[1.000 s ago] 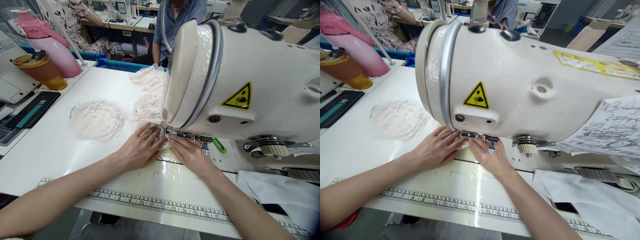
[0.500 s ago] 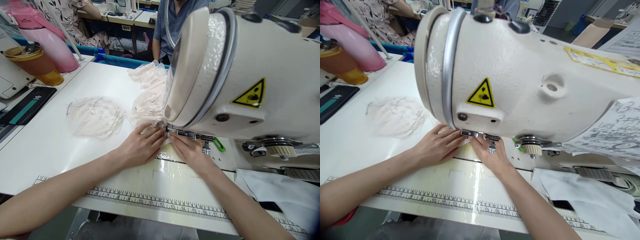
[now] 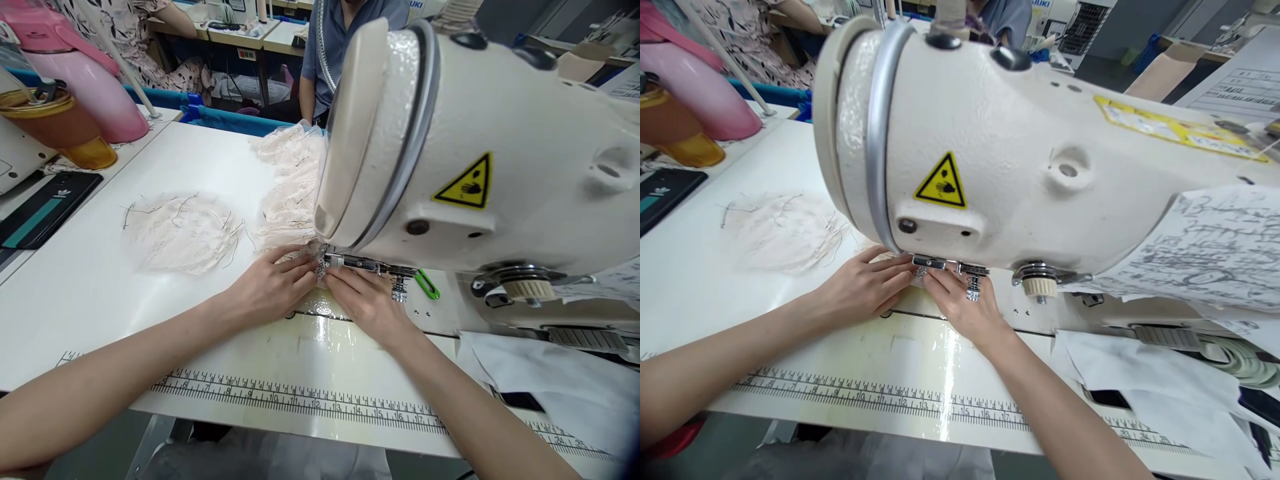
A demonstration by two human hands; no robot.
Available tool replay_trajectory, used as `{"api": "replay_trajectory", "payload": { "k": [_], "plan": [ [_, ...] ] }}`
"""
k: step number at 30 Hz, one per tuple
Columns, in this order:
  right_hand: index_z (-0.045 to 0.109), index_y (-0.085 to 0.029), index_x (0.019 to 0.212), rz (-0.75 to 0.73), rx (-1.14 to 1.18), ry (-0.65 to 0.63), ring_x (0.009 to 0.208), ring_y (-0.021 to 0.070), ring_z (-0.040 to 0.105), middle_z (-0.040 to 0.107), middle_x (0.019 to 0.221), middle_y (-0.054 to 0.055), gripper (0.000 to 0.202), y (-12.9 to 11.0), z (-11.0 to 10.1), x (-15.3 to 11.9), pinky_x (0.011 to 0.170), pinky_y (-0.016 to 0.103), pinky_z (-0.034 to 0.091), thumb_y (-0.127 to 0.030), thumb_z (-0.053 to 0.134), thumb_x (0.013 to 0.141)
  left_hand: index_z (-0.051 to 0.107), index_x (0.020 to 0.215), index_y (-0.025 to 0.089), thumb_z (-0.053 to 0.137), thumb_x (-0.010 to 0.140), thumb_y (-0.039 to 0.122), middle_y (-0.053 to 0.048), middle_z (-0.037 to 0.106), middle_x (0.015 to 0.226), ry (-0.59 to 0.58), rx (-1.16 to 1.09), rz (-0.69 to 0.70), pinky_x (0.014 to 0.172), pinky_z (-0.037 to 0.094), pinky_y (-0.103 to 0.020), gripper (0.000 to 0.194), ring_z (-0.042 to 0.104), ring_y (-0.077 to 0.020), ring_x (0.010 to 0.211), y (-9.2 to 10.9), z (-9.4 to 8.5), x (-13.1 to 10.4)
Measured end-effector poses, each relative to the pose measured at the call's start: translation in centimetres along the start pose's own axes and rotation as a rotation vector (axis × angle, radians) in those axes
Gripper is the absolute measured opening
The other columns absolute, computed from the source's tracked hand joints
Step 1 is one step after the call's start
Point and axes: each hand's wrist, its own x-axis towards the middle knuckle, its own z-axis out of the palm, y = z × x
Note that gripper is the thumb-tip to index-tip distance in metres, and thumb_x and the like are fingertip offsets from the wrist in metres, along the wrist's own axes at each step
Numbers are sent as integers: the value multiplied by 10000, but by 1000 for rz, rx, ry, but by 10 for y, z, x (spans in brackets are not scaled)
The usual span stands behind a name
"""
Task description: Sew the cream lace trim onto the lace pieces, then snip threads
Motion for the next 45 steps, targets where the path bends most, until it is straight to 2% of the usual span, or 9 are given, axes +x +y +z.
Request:
{"api": "replay_trajectory", "payload": {
  "k": [3, 6, 10, 15, 20, 24, 29, 40, 45],
  "plan": [
    [641, -208, 993, -44, -44, 27, 894, 125, 641, 725, 1054, -20, 213, 0, 1, 2, 758, 254, 458, -60, 528, 889, 629, 926, 138, 398, 953, 145, -70, 721, 1075, -8, -3, -17, 1031, 399, -360, 232, 647, -190, 1081, 0, 1, -2],
    [617, -192, 959, -25, 80, 71, 859, 123, 634, 724, 1002, -10, 140, -1, 2, 5, 728, 241, 438, -96, 543, 888, 610, 991, 150, 458, 901, 157, -68, 702, 1119, -6, -69, -94, 1009, 392, -380, 177, 636, -203, 1071, 2, 1, -4],
    [560, -186, 873, 17, 242, 73, 701, 105, 575, 684, 837, -17, 71, -3, 3, 6, 623, 234, 395, -124, 524, 872, 591, 986, 170, 575, 850, 287, -38, 704, 921, -12, -177, -202, 907, 407, -383, 180, 637, -198, 873, 2, 0, -8],
    [555, -192, 930, -21, 253, 61, 722, 129, 562, 636, 744, -28, 194, -4, 1, 0, 662, 272, 377, -70, 490, 794, 546, 746, 200, 521, 883, 197, 44, 616, 678, 57, -202, -23, 877, 386, -349, 139, 533, -121, 649, -2, 0, -10],
    [602, -213, 956, -124, 290, 99, 800, 130, 582, 691, 834, -21, 91, -2, -5, -5, 784, 304, 406, -200, 589, 867, 556, 760, 199, 491, 904, 177, 40, 606, 681, 93, -143, 57, 832, 386, -330, 159, 500, -114, 639, -5, -2, -9],
    [637, -228, 890, -190, 329, 134, 838, 138, 585, 693, 845, -18, 65, 0, -11, -2, 773, 302, 434, -174, 632, 855, 565, 755, 193, 451, 920, 163, 37, 592, 657, 115, -103, 97, 799, 397, -324, 202, 493, -115, 624, -4, -5, -9],
    [642, -215, 850, -239, 408, 189, 871, 142, 594, 700, 852, -6, 79, 0, -14, 3, 815, 329, 472, -136, 647, 848, 606, 783, 193, 540, 921, 187, 33, 662, 762, 156, -51, 177, 791, 436, -301, 154, 559, -115, 703, 3, -4, -8],
    [660, -203, 911, -254, 449, 166, 891, 150, 630, 728, 896, -10, 104, 1, -12, 2, 832, 355, 509, -127, 663, 840, 612, 698, 174, 603, 862, 86, 17, 662, 729, 195, -35, 260, 706, 495, -300, 186, 591, -131, 707, 7, -9, -7],
    [664, -201, 963, -244, 444, 146, 909, 134, 648, 739, 889, -18, 118, 2, -7, -3, 844, 326, 524, -145, 633, 864, 643, 857, 152, 573, 891, 155, -45, 710, 981, 108, -140, 183, 967, 507, -347, 78, 636, -193, 1022, 6, -5, -8]
  ]
}}
